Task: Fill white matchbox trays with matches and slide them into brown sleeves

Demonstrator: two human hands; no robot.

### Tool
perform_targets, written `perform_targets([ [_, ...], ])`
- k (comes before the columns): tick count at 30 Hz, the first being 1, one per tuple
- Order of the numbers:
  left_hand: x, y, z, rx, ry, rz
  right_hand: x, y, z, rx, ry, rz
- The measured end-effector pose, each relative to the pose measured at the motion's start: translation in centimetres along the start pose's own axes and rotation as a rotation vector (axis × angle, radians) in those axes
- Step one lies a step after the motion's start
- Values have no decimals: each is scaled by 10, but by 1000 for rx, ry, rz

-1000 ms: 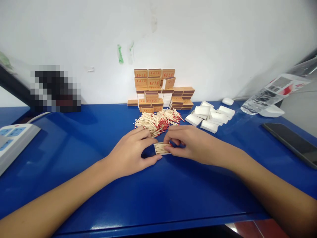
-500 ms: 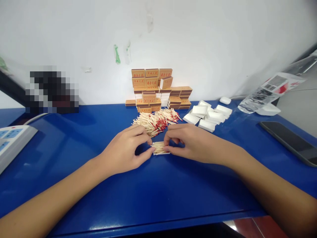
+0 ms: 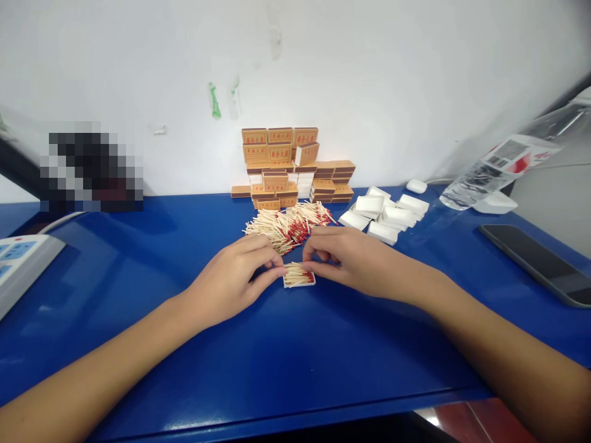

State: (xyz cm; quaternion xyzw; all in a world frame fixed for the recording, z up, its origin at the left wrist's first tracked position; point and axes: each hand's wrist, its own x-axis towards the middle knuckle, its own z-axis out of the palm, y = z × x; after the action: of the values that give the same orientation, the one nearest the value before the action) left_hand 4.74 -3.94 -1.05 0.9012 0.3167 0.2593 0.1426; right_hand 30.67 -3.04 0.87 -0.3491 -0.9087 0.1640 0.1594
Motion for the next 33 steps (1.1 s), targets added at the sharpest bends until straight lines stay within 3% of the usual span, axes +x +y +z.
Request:
perform_targets([
  [9, -3, -1, 9, -2, 18, 47, 0, 4, -10, -60, 94, 33],
  [20, -1, 11, 8, 14, 48, 41, -1, 2, -9, -51, 73, 42],
  [33, -1, 9, 10, 14, 70, 63, 0, 3, -8, -44, 66, 44],
])
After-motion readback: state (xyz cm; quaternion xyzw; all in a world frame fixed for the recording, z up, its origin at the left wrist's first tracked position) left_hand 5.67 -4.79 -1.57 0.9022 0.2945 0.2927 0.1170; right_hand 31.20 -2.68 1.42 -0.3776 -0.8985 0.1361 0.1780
